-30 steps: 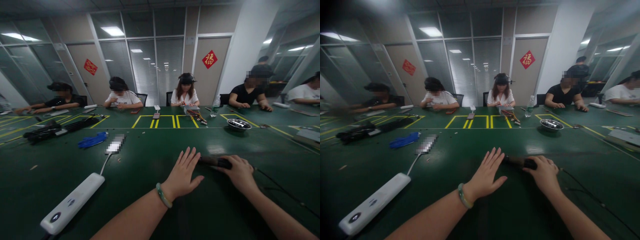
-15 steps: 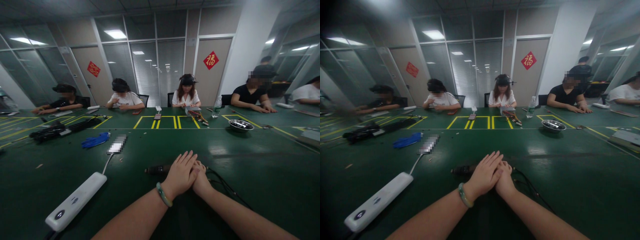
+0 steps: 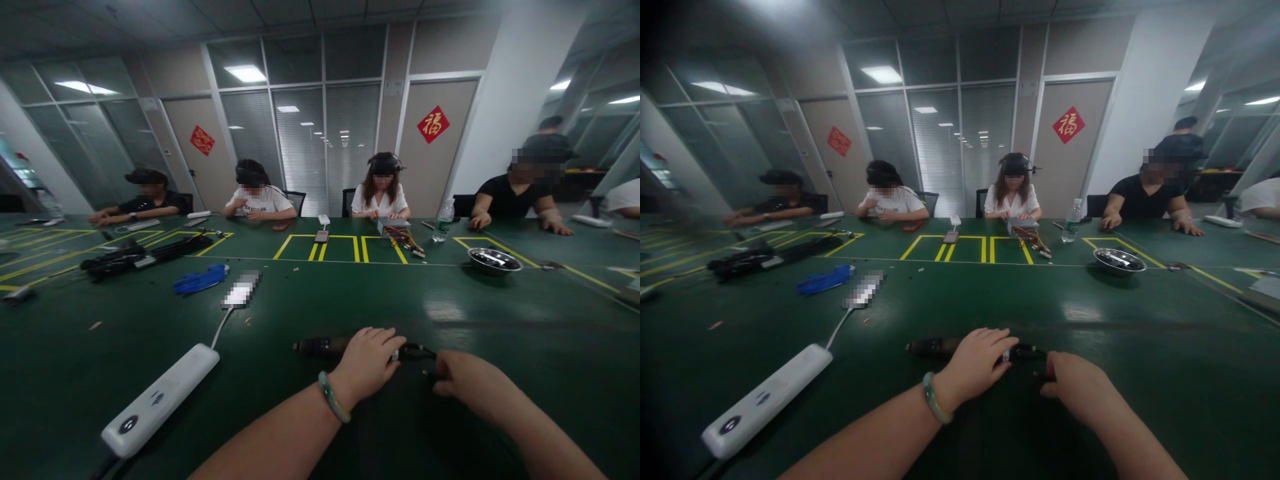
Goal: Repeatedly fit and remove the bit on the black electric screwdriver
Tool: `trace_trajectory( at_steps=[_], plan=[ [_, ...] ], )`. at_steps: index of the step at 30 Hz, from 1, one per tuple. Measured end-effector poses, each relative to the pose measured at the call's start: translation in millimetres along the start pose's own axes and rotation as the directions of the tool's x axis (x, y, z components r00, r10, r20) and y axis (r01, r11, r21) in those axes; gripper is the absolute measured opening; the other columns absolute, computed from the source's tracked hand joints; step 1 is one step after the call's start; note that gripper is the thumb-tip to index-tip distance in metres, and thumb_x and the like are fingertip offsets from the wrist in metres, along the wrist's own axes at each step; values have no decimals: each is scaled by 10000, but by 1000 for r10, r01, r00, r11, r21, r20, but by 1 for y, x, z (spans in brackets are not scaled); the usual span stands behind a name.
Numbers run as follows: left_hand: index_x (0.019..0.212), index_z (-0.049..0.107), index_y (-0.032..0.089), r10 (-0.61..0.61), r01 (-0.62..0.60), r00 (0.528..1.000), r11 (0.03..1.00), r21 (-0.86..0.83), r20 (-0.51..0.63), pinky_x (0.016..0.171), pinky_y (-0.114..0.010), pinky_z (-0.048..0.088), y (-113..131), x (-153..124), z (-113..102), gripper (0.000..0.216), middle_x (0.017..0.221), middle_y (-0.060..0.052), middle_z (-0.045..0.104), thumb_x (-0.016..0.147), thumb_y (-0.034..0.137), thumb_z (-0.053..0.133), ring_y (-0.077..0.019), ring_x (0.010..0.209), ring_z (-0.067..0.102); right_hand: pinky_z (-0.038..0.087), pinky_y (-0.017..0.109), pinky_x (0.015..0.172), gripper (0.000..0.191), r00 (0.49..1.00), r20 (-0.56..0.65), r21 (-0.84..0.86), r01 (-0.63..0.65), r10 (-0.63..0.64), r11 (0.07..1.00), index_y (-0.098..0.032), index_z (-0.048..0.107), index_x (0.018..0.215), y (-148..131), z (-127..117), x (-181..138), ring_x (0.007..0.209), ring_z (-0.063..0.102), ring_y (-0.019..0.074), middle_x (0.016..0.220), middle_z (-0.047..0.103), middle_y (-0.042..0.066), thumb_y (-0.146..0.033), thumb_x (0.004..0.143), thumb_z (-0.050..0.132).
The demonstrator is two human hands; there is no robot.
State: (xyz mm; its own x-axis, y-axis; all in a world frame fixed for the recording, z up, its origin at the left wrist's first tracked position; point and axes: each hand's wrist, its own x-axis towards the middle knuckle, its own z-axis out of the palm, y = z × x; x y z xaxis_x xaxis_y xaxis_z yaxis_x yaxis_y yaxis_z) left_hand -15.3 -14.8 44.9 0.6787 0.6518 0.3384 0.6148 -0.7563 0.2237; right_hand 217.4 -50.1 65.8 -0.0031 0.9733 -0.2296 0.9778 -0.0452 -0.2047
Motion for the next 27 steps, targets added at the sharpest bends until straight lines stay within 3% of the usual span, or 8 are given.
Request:
trace_trajectory(
  at_steps=[4,12,17,21,24,27],
  plan=[
    [1328,475,330,-12,12,999,1000,11,34,963,-360,444,1,1,-2,399,1339,-5,546,932,328,527,-194,1143,552,335,288,569,52,998,56,-10,-12,13,1000,-247,659,757,-3,6,6,734,638,217,786,684,18,-257,719,625],
    [1328,478,331,-7,5,998,1000,30,56,890,-359,458,1,2,-6,370,1224,-33,569,959,324,467,-209,1061,559,341,270,542,72,997,73,137,-42,32,990,-222,628,791,0,13,15,679,645,195,746,687,27,-263,779,570],
    [1300,488,329,0,-1,999,1000,17,52,862,-353,467,0,4,-5,357,1194,-18,576,943,321,505,-207,1017,562,355,293,580,116,994,-92,99,-58,67,993,-214,585,788,6,15,23,704,639,208,756,676,45,-290,837,512],
    [1286,496,321,17,-18,998,1000,10,64,869,-363,469,-1,2,-7,360,1179,-23,579,928,323,530,-213,1011,564,385,320,617,214,960,-240,147,-109,142,983,-219,585,872,17,9,34,768,637,233,870,677,69,-372,894,438],
    [1268,502,323,34,-35,994,999,9,103,848,-367,477,-3,-1,-15,356,1144,-22,589,915,326,546,-216,996,573,412,335,681,265,917,-370,226,-70,152,972,-227,589,953,20,2,42,849,630,238,1002,666,75,-414,912,405],
    [1236,519,323,54,-54,986,999,-1,160,820,-360,484,-4,-4,-27,346,1094,-20,598,893,325,567,-218,976,587,425,326,698,282,919,-375,315,6,119,949,-230,595,978,17,-2,45,855,626,227,979,672,63,-421,914,399]
  ],
)
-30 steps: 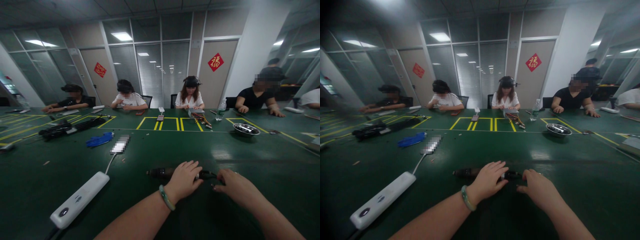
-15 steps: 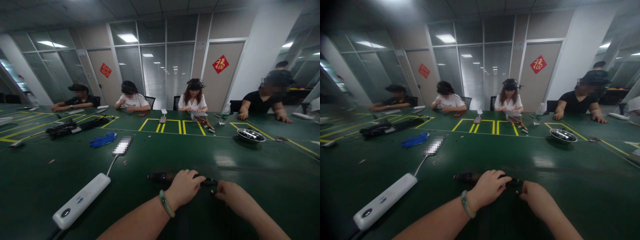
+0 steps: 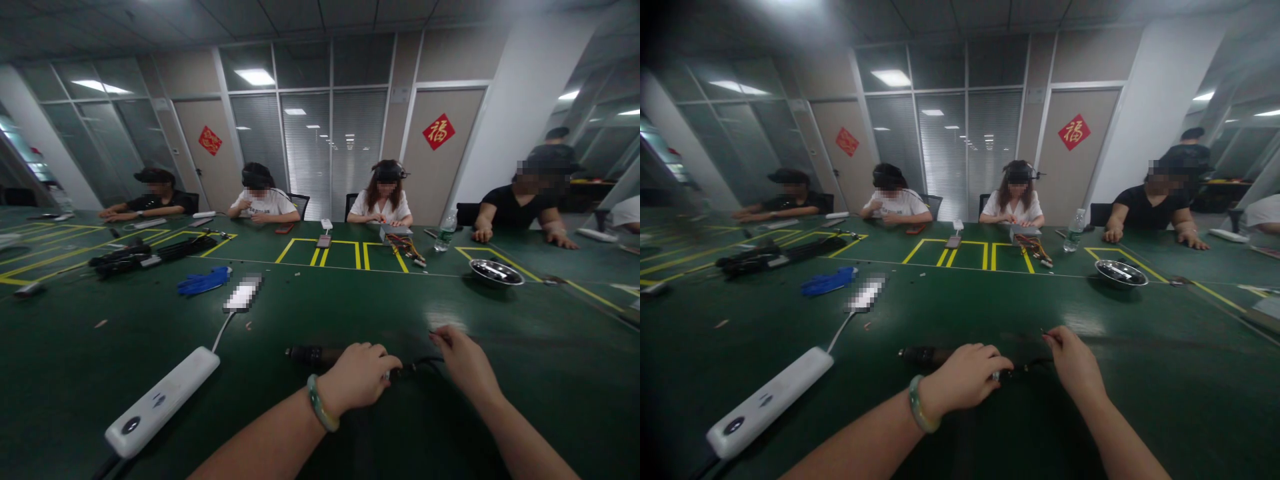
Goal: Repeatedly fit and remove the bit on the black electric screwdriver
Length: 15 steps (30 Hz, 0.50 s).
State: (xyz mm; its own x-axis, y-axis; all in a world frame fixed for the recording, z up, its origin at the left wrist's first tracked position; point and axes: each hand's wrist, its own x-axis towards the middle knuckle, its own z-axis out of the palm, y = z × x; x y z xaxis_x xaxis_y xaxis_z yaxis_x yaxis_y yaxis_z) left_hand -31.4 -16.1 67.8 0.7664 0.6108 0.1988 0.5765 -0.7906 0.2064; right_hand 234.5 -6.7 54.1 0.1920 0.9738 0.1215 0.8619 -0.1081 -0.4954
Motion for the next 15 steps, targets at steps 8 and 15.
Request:
trace_trajectory(
  at_steps=[8,15],
  plan=[
    [1116,560,255,-54,54,998,997,56,-12,805,-353,476,15,-2,-1,274,1053,-35,579,871,376,584,-219,974,570,459,283,742,228,919,317,190,180,-234,965,-237,674,937,-15,5,-16,858,653,201,913,716,32,-375,843,519],
    [1052,561,242,-129,132,990,989,60,-51,794,-333,465,23,6,16,209,1060,-20,572,890,369,596,-198,988,556,457,271,699,227,895,377,217,164,-238,962,-229,692,922,-11,8,-16,799,659,191,865,723,30,-364,822,540]
  ],
)
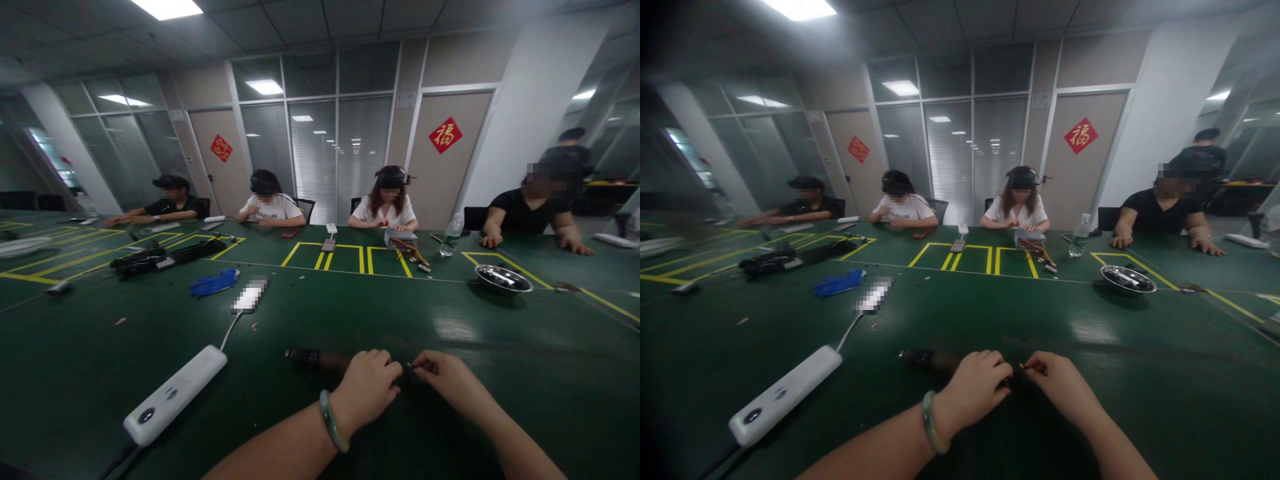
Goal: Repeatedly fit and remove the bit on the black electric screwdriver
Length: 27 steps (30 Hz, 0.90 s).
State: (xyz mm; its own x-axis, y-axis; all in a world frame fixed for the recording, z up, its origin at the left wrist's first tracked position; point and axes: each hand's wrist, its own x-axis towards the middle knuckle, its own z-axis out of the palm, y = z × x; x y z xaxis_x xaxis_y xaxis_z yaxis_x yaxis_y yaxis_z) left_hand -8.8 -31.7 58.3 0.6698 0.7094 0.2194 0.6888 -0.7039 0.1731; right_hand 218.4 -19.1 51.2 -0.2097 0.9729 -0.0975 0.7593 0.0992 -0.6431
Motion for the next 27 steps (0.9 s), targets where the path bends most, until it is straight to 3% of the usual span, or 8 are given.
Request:
trace_trajectory(
  at_steps=[6,13,20,27],
  plan=[
    [1064,549,228,-32,31,999,999,18,27,790,-335,466,7,8,4,193,1065,-30,568,901,325,582,-194,970,567,434,262,630,195,999,-1,6,-50,50,999,-223,688,870,-5,1,0,721,648,175,797,714,18,-354,812,555],
    [978,573,214,-38,38,999,999,0,39,742,-325,468,6,15,1,201,993,-21,594,877,382,618,-195,909,590,428,268,641,200,1000,-20,75,-15,17,997,-212,689,840,-1,3,-1,731,640,181,802,714,23,-373,803,576],
    [950,563,226,-26,25,999,999,-37,-30,730,-306,459,-2,13,11,283,952,19,607,829,456,677,-171,886,591,448,266,680,231,1000,-17,163,-17,21,986,-215,678,886,8,9,-5,768,644,177,845,714,14,-408,825,568],
    [943,570,214,-10,7,998,999,-47,-56,743,-310,452,-2,14,15,262,944,1,608,842,435,669,-180,878,587,450,271,685,174,996,-93,75,20,-12,997,-251,714,871,3,9,-8,773,637,169,850,711,0,-358,824,585]
  ],
)
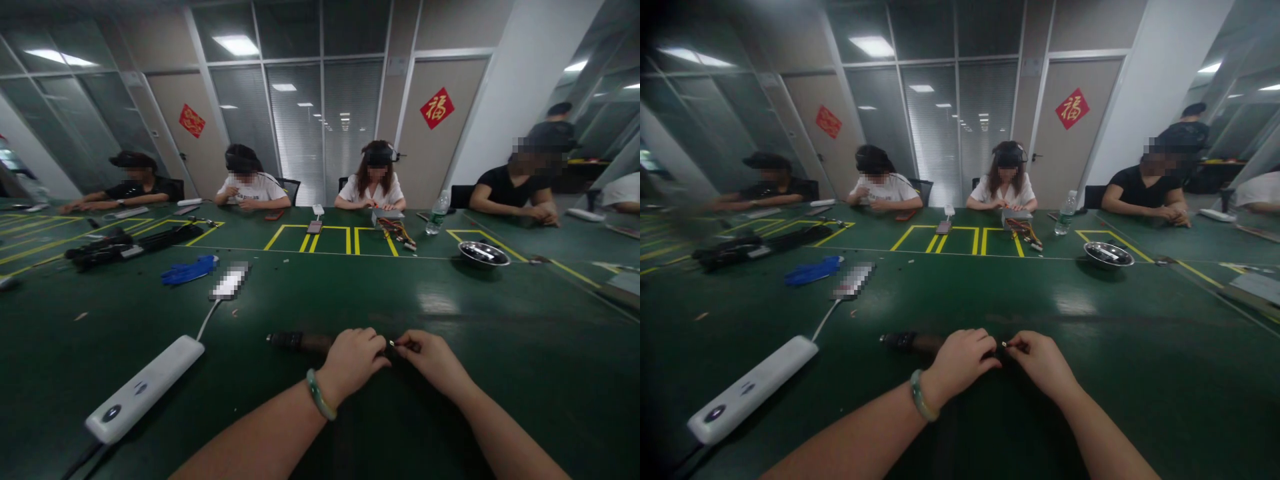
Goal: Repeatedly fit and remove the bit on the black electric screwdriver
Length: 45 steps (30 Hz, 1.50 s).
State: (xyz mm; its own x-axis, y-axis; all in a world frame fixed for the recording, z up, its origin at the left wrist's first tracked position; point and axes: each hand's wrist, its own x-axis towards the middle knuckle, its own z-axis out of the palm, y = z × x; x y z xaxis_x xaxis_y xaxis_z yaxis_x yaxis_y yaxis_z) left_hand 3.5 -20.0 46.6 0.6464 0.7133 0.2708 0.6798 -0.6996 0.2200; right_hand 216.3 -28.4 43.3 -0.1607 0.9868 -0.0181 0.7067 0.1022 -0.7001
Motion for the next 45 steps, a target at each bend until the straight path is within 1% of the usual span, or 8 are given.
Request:
trace_trajectory(
  at_steps=[7,11,14,20,30,35,40,45],
  plan=[
    [953,573,223,15,-13,999,997,-73,30,757,-315,446,-3,-1,1,199,952,11,607,859,375,661,-174,881,573,461,268,716,135,990,-78,-139,102,-114,985,-255,731,891,-6,-4,-5,788,624,147,881,693,2,-273,821,617],
    [961,578,220,19,-15,999,996,-84,49,749,-305,443,-4,-1,-1,208,959,11,605,860,384,656,-167,878,573,469,263,736,140,983,-74,-161,153,-167,975,-249,728,922,-7,-5,-7,808,626,138,894,688,1,-254,836,618],
    [964,576,218,25,-21,998,997,-70,49,753,-311,445,-3,0,-3,186,955,9,605,867,363,641,-173,885,570,472,262,706,136,979,-76,-154,178,-191,972,-237,726,922,-7,-6,-9,779,623,137,872,684,5,-267,845,618],
    [970,572,213,27,-22,998,996,-81,56,772,-309,449,-2,0,-4,115,953,0,610,895,300,579,-171,884,566,466,263,675,141,973,-42,-200,216,-229,956,-224,723,907,-7,-5,-11,752,616,140,848,677,20,-292,845,617],
    [965,561,211,34,-31,997,998,-56,69,786,-310,449,-3,-1,-2,118,963,-3,613,930,323,556,-176,898,578,453,257,712,115,946,69,-300,324,-318,897,-241,712,909,-12,-3,-15,800,609,139,880,669,6,-244,855,612],
    [1002,557,211,61,-57,996,996,-62,66,834,-304,459,-3,-1,-4,118,1097,-12,594,940,312,543,-169,970,587,458,262,725,117,941,75,-301,337,-330,892,-239,711,908,-9,-1,-13,793,611,136,882,670,11,-250,868,602],
    [984,558,216,71,-67,994,996,-53,77,791,-302,461,-4,0,-3,104,1018,-1,602,941,310,543,-164,912,597,451,255,707,119,938,79,-321,344,-337,882,-249,711,916,-7,0,-11,779,608,129,865,665,-2,-240,865,604],
    [994,562,212,74,-70,994,996,-52,82,810,-307,461,-5,0,-2,129,1000,-3,603,952,328,524,-162,925,596,459,259,722,140,930,60,-292,364,-363,884,-247,711,952,-7,-1,-12,809,615,132,893,674,7,-260,885,589]
  ],
)
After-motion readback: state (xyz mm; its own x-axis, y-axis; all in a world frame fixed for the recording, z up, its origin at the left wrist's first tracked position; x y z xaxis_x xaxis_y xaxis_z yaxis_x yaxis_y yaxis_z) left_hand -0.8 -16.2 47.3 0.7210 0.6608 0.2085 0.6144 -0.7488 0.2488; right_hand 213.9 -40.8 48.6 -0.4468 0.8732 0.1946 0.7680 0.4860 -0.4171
